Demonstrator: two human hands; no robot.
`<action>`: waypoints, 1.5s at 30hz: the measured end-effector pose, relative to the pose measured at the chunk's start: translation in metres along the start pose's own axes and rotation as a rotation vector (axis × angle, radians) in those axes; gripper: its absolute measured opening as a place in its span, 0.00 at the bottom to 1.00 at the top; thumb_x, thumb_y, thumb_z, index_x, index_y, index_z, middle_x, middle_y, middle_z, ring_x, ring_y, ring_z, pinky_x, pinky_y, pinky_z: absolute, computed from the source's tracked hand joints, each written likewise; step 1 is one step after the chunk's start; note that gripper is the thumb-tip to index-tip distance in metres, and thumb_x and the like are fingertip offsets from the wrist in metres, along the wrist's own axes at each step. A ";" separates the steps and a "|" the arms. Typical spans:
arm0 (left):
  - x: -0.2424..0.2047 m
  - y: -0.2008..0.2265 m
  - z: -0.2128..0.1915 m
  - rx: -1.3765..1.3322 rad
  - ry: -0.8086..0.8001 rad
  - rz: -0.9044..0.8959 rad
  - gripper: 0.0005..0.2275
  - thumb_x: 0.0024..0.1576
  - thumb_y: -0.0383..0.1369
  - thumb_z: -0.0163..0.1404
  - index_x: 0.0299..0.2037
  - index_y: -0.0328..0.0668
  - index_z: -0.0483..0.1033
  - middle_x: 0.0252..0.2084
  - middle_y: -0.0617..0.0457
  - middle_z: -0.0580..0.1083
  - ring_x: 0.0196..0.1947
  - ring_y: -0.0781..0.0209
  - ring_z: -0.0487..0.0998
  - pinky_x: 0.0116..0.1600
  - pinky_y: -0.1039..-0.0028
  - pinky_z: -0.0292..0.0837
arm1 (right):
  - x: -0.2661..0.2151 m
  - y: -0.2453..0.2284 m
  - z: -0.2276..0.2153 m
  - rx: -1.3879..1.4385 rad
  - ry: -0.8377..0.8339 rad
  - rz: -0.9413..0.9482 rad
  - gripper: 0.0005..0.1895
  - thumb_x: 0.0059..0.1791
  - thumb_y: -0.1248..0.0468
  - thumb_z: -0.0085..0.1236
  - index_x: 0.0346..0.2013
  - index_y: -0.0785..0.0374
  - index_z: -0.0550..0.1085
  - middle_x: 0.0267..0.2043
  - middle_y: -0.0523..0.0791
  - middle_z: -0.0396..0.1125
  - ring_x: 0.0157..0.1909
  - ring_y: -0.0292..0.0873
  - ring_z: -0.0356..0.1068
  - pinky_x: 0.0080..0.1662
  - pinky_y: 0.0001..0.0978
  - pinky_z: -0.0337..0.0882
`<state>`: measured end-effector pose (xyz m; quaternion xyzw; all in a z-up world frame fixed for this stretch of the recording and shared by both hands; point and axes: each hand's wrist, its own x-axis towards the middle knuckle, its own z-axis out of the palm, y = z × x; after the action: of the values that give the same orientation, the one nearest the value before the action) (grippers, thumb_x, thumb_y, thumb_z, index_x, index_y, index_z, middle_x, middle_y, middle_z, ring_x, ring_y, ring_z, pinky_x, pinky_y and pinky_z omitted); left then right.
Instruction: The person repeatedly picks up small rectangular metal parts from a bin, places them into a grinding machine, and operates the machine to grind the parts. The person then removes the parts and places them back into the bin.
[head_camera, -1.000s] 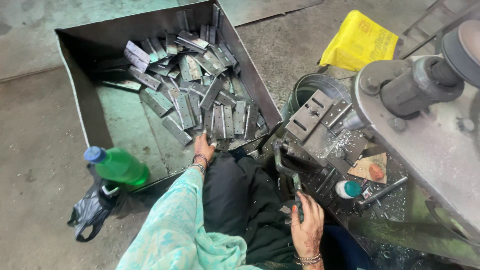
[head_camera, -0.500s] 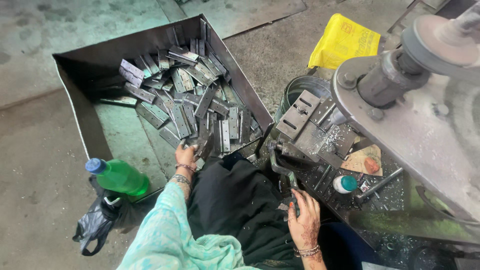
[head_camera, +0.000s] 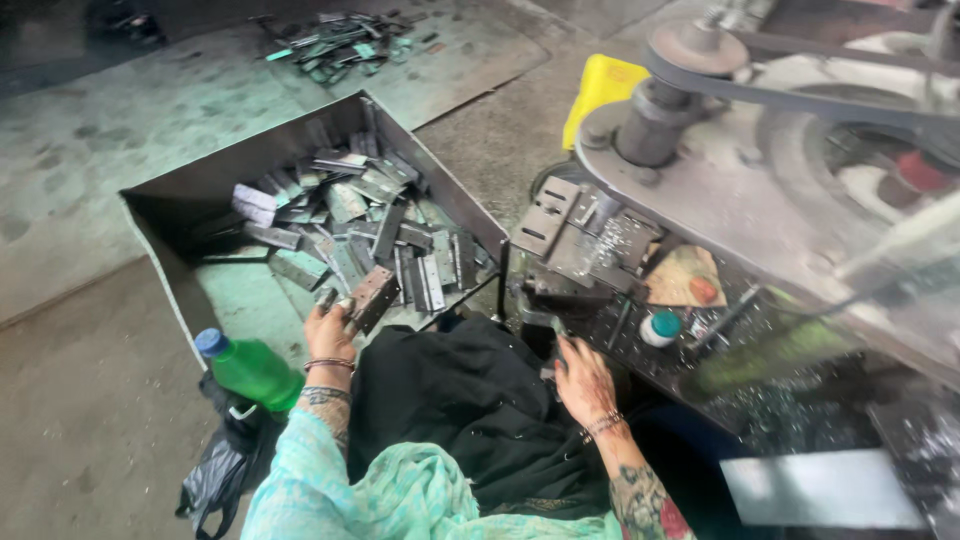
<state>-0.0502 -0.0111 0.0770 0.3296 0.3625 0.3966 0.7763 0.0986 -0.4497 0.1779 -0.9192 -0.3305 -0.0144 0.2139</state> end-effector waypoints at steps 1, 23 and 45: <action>-0.003 0.006 0.002 -0.004 -0.025 0.000 0.20 0.58 0.22 0.48 0.62 0.42 0.70 0.45 0.52 0.77 0.43 0.58 0.80 0.45 0.62 0.79 | 0.002 0.001 0.000 0.003 -0.029 0.027 0.27 0.51 0.58 0.53 0.65 0.56 0.67 0.63 0.48 0.64 0.60 0.55 0.65 0.58 0.47 0.68; -0.035 -0.019 0.089 -0.187 -0.188 0.007 0.21 0.60 0.18 0.48 0.64 0.37 0.68 0.48 0.50 0.74 0.47 0.57 0.78 0.51 0.63 0.80 | 0.016 -0.028 -0.022 -0.030 -0.111 0.161 0.18 0.49 0.60 0.55 0.53 0.60 0.72 0.50 0.49 0.63 0.52 0.55 0.67 0.51 0.52 0.68; -0.086 0.023 0.071 -0.276 -0.218 -0.050 0.22 0.62 0.16 0.46 0.67 0.38 0.68 0.50 0.50 0.74 0.46 0.63 0.77 0.51 0.72 0.76 | 0.019 -0.020 -0.008 -0.093 -0.113 0.238 0.27 0.49 0.58 0.54 0.62 0.63 0.69 0.56 0.53 0.71 0.58 0.54 0.70 0.59 0.42 0.70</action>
<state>-0.0367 -0.0894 0.1581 0.2520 0.2264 0.3848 0.8586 0.1018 -0.4275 0.1963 -0.9601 -0.2297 0.0474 0.1522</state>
